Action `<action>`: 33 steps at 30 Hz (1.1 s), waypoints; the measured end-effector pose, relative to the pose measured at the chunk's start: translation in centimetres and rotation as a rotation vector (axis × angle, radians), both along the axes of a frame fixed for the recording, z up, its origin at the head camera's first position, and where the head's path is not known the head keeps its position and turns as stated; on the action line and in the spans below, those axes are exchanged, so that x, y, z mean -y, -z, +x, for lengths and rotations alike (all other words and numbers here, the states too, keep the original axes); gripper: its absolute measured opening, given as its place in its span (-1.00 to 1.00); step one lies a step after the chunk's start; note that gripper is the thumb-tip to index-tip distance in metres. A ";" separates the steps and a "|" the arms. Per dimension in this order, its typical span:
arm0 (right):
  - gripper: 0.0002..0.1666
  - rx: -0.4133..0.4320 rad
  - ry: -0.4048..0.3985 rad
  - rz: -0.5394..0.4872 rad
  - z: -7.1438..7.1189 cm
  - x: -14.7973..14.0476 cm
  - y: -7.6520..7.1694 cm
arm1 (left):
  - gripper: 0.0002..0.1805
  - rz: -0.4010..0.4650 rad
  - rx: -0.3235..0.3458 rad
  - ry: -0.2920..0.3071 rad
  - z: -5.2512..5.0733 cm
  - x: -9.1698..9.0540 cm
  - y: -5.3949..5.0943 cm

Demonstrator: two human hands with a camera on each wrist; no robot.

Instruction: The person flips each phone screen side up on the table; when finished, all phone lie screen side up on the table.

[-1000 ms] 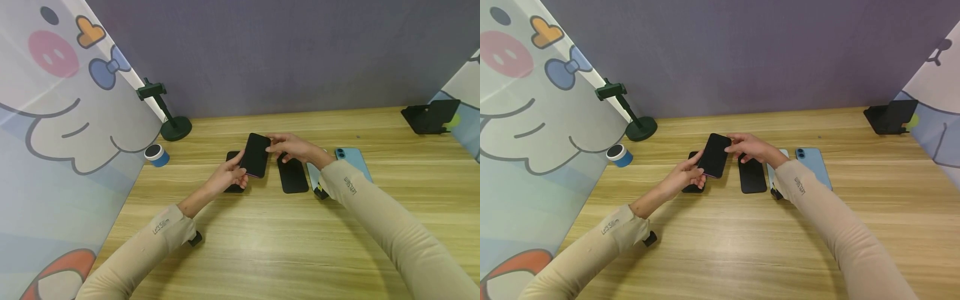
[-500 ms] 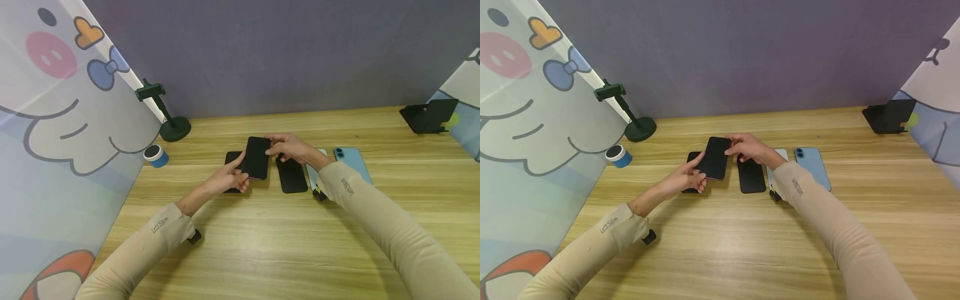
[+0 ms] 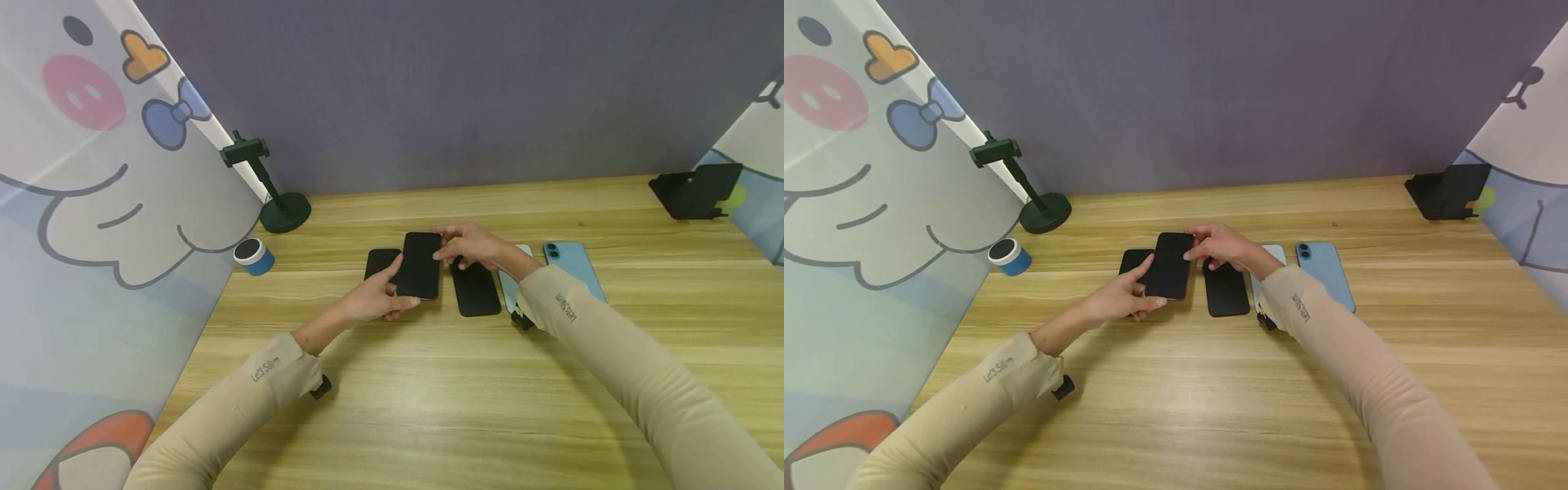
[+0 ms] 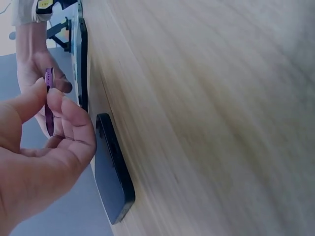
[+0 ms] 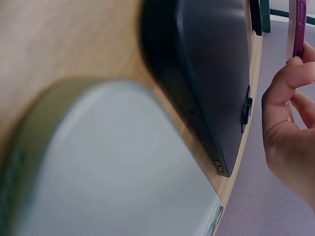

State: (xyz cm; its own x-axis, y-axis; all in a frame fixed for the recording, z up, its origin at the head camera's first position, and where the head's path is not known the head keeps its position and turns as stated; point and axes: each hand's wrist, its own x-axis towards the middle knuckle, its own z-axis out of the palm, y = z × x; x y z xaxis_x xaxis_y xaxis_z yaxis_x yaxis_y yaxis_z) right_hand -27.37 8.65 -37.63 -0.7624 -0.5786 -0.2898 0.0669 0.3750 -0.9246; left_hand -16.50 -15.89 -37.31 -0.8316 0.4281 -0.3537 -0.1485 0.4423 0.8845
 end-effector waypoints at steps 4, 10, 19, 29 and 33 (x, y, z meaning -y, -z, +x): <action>-0.15 0.001 -0.006 0.023 0.1 0.1 0.2 | 0.14 -0.048 0.001 -0.005 0.2 -0.3 0.0; -0.14 0.004 -0.020 0.051 0.1 0.1 0.3 | 0.17 -0.128 -0.017 0.016 0.1 -0.6 0.1; -0.11 0.028 -0.054 0.106 -0.2 0.1 0.4 | 0.18 -0.230 -0.001 0.039 -0.2 -1.3 -0.1; -0.12 0.007 -0.067 0.194 -0.2 0.8 -0.3 | 0.21 -0.286 0.057 0.031 -0.7 -2.0 -0.5; -0.11 -0.003 -0.072 0.227 -0.4 1.0 -0.4 | 0.22 -0.310 0.080 0.025 -0.8 -2.2 -0.7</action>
State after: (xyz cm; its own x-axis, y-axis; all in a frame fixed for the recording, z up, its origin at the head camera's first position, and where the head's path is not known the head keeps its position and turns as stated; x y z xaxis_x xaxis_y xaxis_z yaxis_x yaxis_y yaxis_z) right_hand -27.79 7.68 -37.24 -0.7227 -0.5518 -0.4162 0.0296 0.5769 -0.8163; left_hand -17.28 -13.65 -36.64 -0.7861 0.3099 -0.5348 -0.1979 0.6936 0.6927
